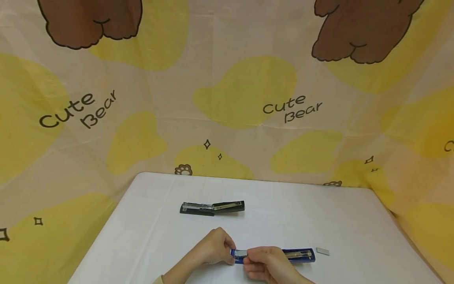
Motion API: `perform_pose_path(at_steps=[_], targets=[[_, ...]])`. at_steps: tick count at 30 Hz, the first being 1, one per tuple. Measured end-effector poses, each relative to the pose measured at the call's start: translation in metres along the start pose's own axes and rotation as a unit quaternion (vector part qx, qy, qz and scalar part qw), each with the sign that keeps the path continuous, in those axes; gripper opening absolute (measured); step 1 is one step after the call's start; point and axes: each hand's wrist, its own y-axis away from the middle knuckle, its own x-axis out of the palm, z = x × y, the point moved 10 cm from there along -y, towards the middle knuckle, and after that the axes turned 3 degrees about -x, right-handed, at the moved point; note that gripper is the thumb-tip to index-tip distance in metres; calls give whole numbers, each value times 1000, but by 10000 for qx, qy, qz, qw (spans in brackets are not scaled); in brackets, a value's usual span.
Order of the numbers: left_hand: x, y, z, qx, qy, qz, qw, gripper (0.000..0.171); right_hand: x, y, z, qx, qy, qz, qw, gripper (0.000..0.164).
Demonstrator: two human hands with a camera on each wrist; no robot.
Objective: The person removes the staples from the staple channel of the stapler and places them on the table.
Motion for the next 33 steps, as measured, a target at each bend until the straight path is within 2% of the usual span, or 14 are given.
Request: perform_pose_path(at_steps=[10, 24, 33], targets=[[0, 1, 1, -5, -8, 34, 10000, 24, 5, -8, 4, -216, 390, -62, 9990, 22], [-1, 1, 1, 36, 5, 35, 10000, 25, 7, -13, 6, -205, 805, -202, 9963, 17], [1, -1, 1, 78, -86, 60, 9999, 23, -4, -6, 10, -227, 811, -259, 9961, 20]])
